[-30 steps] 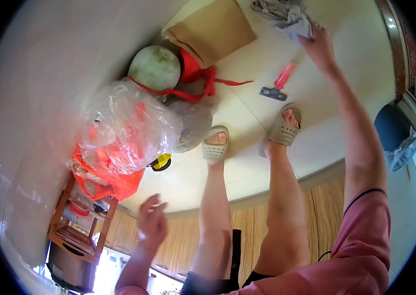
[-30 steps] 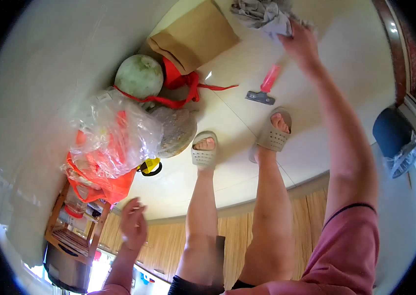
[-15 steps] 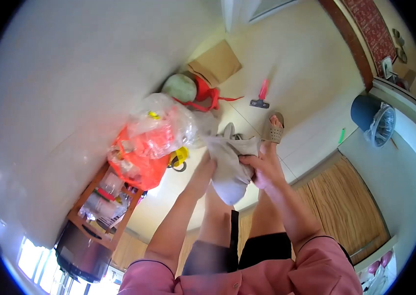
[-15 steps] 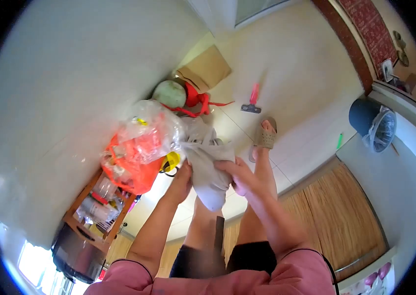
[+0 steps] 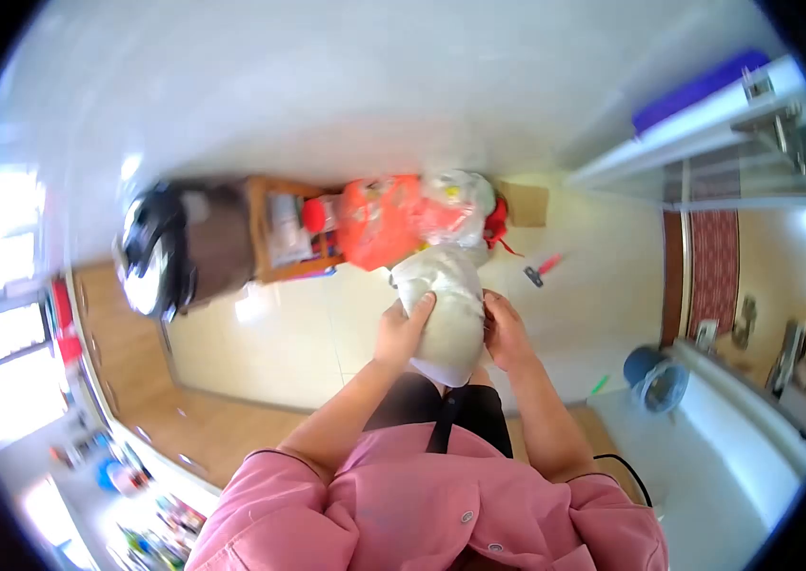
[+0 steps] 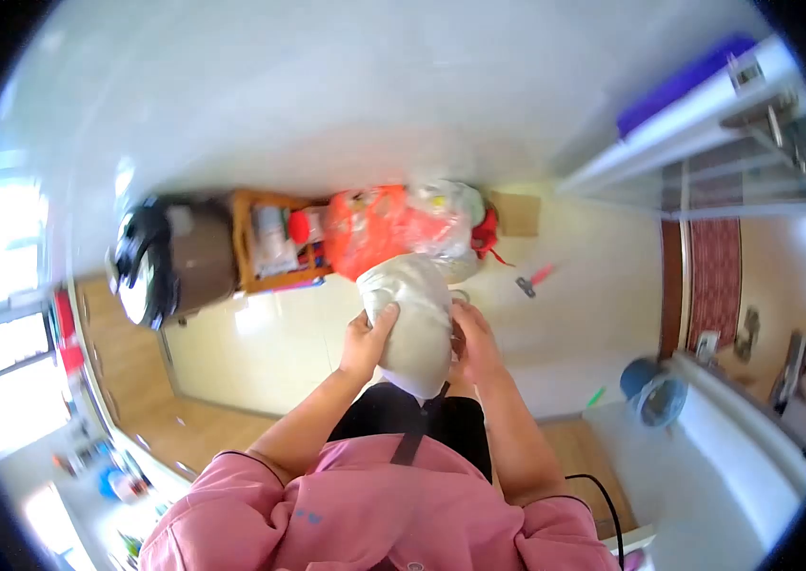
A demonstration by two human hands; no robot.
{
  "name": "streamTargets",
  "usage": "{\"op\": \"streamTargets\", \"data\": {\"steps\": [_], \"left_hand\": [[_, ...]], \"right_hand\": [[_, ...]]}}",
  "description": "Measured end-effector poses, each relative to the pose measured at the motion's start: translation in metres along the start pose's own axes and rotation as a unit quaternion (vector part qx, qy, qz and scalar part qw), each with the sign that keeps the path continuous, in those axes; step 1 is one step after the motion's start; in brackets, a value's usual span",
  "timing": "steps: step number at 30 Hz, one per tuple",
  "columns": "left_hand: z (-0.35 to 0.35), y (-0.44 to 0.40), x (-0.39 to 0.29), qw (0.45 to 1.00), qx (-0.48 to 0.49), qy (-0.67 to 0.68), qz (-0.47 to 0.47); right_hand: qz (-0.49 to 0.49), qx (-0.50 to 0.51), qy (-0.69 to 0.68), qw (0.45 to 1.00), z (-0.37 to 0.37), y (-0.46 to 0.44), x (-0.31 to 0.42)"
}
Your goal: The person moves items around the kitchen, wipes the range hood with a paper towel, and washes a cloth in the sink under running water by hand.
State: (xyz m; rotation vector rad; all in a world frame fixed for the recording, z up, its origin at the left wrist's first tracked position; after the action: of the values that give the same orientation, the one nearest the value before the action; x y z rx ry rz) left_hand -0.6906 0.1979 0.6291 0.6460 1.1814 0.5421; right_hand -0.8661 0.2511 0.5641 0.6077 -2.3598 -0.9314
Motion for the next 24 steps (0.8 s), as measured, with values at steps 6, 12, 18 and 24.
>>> {"op": "streamTargets", "data": {"steps": [6, 12, 18, 24], "left_hand": [[0.106, 0.075, 0.018, 0.966, -0.109, 0.221, -0.075], [0.221, 0.137, 0.071, 0.920, -0.120, 0.370, -0.045], [0.357, 0.161, 0.180, 0.883, -0.169, 0.434, -0.054], [0.486, 0.201, 0.280, 0.843, -0.272, 0.457, -0.079]], "right_hand": [[0.028, 0.142, 0.201, 0.969, -0.106, 0.036, -0.077], [-0.149, 0.169, 0.247, 0.942, -0.202, 0.055, -0.180], [-0.169, 0.202, 0.393, 0.881, -0.308, 0.027, -0.316], [-0.208, 0.263, 0.456, 0.825, -0.419, 0.007, -0.489]]}}
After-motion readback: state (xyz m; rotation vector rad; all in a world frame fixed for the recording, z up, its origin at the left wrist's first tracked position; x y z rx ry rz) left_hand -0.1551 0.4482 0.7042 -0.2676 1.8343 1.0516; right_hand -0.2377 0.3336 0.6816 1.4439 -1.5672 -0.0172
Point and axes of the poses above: each hand's wrist, its own y-axis away from the middle knuckle, its own z-axis out of the back of the hand, x = y × z, the point moved 6 cm from there along -y, towards the middle knuckle, and after that the axes turned 1 degree about z, right-handed, at the moved point
